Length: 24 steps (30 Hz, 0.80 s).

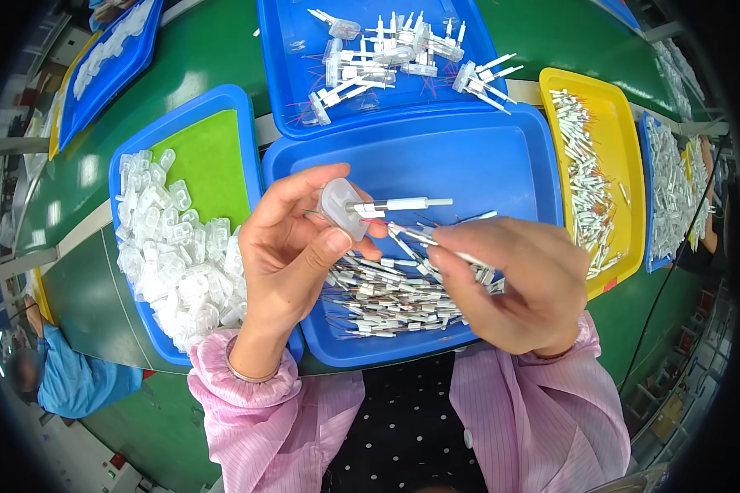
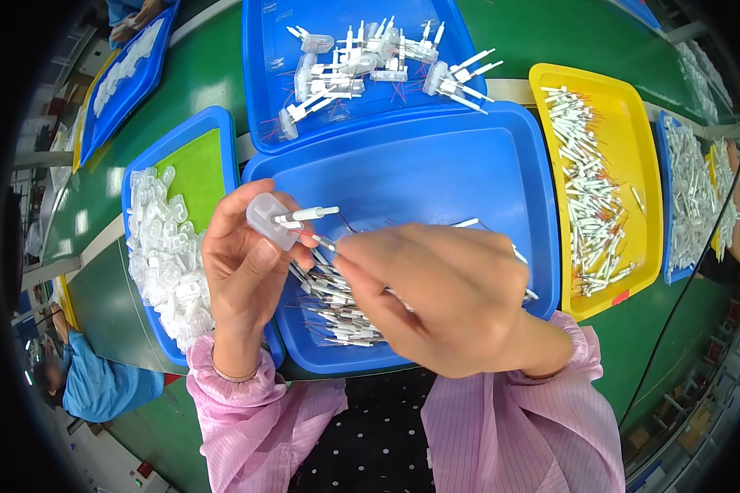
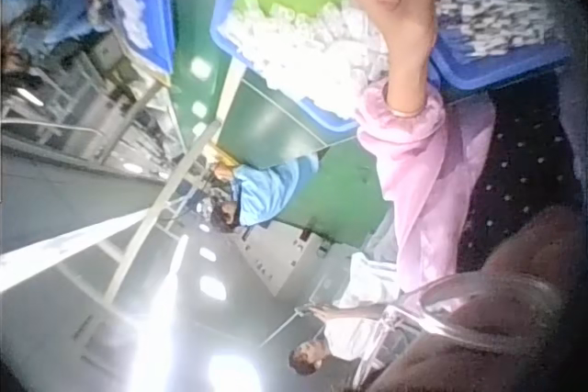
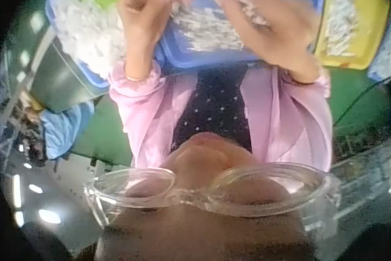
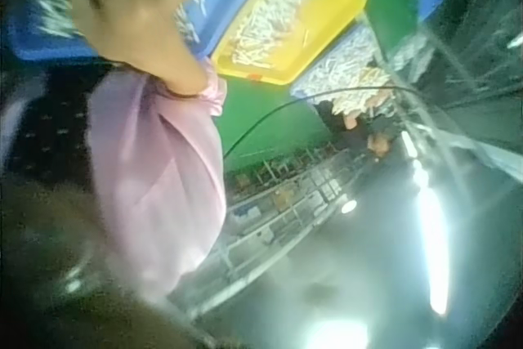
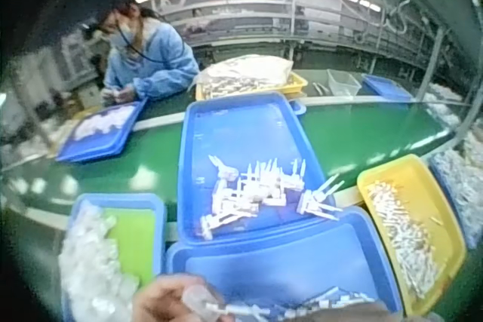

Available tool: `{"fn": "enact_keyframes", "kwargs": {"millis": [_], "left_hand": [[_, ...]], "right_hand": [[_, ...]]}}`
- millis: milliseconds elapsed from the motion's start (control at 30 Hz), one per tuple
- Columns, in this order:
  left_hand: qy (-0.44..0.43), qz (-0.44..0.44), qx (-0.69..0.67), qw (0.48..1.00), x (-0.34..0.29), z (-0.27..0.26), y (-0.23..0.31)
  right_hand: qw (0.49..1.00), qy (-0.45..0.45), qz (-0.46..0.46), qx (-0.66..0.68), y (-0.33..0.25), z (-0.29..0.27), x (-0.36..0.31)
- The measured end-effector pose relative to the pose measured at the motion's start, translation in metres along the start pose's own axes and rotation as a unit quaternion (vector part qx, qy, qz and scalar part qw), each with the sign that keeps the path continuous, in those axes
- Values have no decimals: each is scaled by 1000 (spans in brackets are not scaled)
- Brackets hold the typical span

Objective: The person repeatedly picks a small white plastic housing from a green tray and inserts a white wire connector with exposed copper leads from a blue tray into the housing. After each insertion, the assembled unit is placed into a yellow tray. The process is continuous and repetitive throughout the clip.

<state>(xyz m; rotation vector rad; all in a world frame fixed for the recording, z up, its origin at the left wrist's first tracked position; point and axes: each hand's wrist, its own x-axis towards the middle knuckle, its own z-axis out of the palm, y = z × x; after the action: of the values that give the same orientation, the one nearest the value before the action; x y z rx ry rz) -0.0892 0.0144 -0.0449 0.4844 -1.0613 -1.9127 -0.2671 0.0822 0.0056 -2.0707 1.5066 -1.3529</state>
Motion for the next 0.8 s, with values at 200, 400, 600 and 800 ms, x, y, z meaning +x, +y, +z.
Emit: {"fn": "enact_keyframes", "kwargs": {"millis": [200, 400, 600, 800], "left_hand": [[-5, 26, 58, 998, 1, 0, 1], [-13, 22, 37, 999, 1, 1, 0], [-11, -14, -48, 999, -2, 1, -2], [7, -61, -77, 995, -7, 6, -1]], "right_hand": [[999, -5, -46, -2, -3, 3, -4], [996, -15, -66, -50, -4, 2, -5], [979, -34, 115, 167, -3, 12, -3], [910, 44, 184, 368, 13, 29, -6]]}}
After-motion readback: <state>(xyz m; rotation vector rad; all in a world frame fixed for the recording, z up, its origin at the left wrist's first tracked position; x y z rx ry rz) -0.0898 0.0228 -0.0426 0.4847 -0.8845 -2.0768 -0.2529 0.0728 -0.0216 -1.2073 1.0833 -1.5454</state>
